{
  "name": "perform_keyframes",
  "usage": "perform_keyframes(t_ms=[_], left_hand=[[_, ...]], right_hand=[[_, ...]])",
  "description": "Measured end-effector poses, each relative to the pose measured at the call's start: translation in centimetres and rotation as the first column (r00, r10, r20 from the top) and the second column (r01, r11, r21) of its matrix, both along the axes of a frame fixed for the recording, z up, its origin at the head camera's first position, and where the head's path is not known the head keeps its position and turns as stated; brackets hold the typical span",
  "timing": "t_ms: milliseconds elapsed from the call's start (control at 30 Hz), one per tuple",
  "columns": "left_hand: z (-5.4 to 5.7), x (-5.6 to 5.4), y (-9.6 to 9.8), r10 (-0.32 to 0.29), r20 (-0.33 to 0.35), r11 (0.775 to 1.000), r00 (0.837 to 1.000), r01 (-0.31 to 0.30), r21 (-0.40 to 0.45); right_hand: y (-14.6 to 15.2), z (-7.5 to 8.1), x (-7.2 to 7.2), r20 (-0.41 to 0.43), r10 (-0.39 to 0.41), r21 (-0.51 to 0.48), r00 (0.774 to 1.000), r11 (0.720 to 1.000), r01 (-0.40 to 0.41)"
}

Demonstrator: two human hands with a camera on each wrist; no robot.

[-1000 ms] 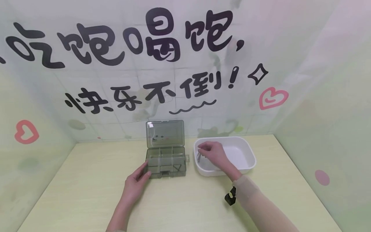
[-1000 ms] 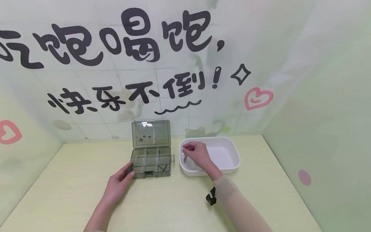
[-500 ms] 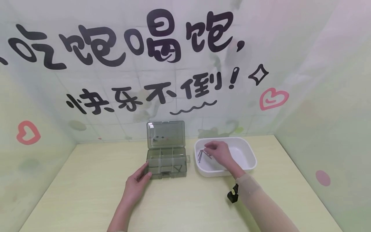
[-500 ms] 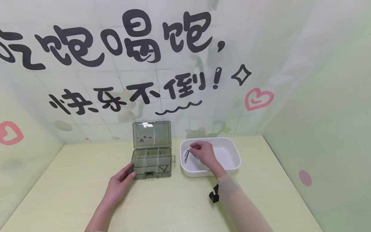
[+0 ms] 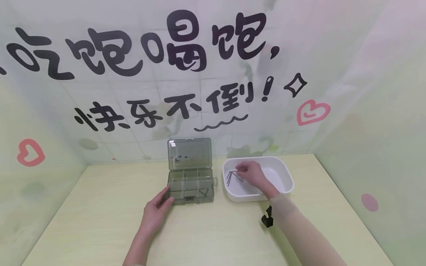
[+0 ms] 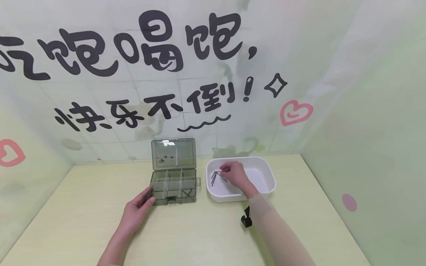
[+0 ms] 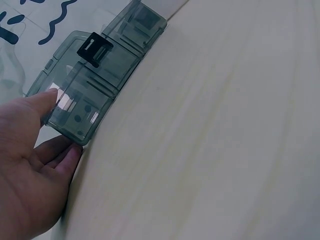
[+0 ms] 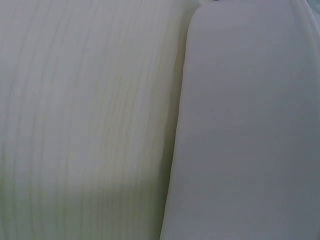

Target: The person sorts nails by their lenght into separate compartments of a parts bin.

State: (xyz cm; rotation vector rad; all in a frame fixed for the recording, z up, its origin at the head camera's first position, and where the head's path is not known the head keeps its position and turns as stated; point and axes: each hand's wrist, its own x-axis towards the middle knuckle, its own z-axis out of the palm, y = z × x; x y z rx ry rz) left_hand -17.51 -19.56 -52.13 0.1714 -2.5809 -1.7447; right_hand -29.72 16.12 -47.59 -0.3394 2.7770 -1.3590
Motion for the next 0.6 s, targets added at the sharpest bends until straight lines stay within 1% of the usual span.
perform_keyframes(t_ms=[133,367,500,600], left_hand=[[0.21,0.13,0.05,-0.003,-0.006,1.0,1.0,0.003,0.005],[0.28,0.22,0.1,-0.001,-0.008,1.0,1.0,0.001,-0.003],[0.23,0.2,0.08,0.002,-0.008,1.0,1.0,-0.002,-0.005],[0.17,0.17,0.04,0.003,-0.009,1.0,1.0,-0.003,-0.004]], right_hand=[[-0.08,-0.15,-0.1,-0.003,-0.005,0.051,1.0,0.999,0.005],[-0.13,-0.58,-0.45,0.004,-0.03,0.103,1.0,0.994,0.03],[-0.24,-0.81,-0.78,0.016,-0.03,0.125,0.999,0.992,0.028],[-0.33,-0.88,-0.9,0.04,-0.035,0.122,0.999,0.992,0.03]])
